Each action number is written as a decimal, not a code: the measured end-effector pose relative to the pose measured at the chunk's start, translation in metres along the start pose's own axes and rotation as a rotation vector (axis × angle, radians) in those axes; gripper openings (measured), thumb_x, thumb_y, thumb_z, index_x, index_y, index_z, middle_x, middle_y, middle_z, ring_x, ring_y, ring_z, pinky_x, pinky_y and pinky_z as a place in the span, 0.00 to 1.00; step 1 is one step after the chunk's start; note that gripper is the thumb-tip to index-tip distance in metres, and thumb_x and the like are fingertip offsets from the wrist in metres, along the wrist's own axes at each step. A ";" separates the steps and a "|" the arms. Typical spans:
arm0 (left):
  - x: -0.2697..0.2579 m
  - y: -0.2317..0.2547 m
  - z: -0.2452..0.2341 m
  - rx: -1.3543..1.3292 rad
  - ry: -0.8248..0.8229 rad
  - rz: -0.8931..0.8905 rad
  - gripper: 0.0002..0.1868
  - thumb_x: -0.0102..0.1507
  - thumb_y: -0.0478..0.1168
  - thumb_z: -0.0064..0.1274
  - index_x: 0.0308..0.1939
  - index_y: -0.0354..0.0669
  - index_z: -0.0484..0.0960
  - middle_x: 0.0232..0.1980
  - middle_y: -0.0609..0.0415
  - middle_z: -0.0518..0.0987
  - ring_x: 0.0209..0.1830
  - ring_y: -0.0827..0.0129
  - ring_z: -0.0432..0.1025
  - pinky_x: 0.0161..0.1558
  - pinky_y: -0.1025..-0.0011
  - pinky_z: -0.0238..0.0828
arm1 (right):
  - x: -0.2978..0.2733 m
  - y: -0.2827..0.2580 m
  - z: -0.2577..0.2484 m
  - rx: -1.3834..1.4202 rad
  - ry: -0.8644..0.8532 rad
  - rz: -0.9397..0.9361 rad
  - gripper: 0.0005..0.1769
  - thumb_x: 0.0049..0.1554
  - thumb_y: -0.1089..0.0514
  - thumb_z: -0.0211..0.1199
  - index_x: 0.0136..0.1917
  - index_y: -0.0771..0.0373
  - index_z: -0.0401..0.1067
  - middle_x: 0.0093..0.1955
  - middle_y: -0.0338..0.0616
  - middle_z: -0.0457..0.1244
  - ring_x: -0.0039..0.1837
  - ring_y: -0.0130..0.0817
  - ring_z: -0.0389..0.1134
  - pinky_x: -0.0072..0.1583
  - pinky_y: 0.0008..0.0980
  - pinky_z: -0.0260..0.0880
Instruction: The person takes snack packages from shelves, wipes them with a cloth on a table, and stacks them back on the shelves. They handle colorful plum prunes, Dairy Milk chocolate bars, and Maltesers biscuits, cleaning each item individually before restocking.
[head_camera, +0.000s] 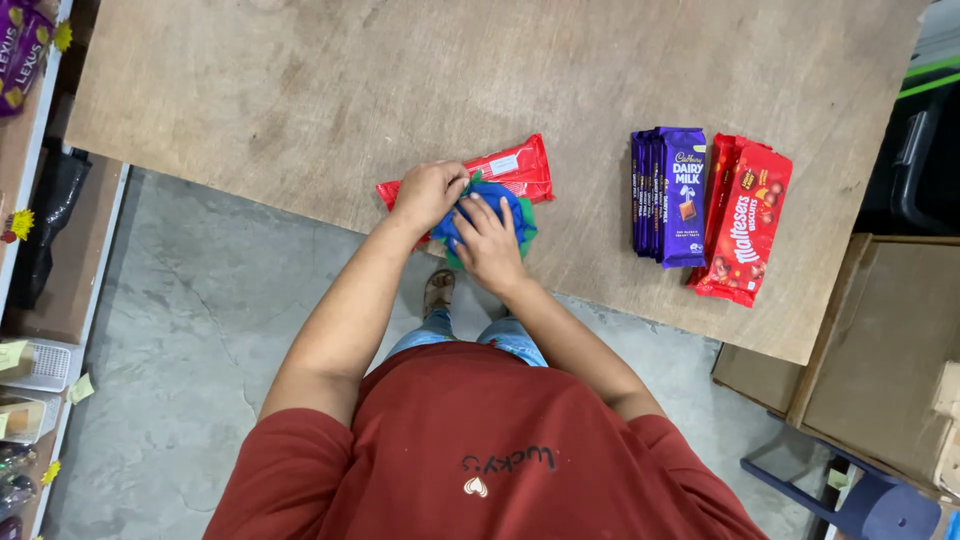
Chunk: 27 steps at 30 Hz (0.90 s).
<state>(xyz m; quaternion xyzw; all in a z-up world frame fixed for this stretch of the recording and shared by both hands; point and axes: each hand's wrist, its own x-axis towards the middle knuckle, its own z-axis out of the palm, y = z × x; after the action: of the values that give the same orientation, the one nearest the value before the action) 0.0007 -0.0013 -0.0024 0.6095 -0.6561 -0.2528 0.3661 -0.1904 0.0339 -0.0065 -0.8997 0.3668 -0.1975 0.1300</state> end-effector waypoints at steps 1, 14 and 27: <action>-0.001 -0.001 0.000 0.001 0.003 -0.003 0.06 0.63 0.40 0.59 0.40 0.42 0.85 0.41 0.46 0.83 0.40 0.48 0.78 0.43 0.55 0.73 | 0.003 0.001 -0.004 0.001 -0.002 -0.004 0.31 0.52 0.56 0.69 0.69 0.60 0.68 0.75 0.51 0.57 0.79 0.49 0.54 0.78 0.64 0.41; -0.002 0.001 0.000 -0.087 0.037 0.014 0.06 0.63 0.34 0.58 0.43 0.39 0.84 0.43 0.44 0.83 0.43 0.48 0.78 0.45 0.57 0.74 | 0.010 0.007 -0.005 -0.088 0.127 0.214 0.31 0.54 0.56 0.68 0.68 0.65 0.68 0.74 0.55 0.57 0.78 0.53 0.55 0.76 0.63 0.42; -0.022 0.011 -0.010 0.102 0.055 0.198 0.13 0.58 0.30 0.56 0.47 0.37 0.83 0.49 0.44 0.78 0.54 0.47 0.72 0.57 0.55 0.71 | 0.010 0.058 -0.023 -0.169 0.128 0.301 0.32 0.57 0.53 0.66 0.72 0.66 0.65 0.76 0.54 0.56 0.78 0.52 0.53 0.76 0.57 0.44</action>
<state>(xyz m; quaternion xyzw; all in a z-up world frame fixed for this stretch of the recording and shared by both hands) 0.0014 0.0232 0.0082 0.5664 -0.7149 -0.1649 0.3754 -0.2295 -0.0164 -0.0056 -0.8280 0.5201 -0.2013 0.0585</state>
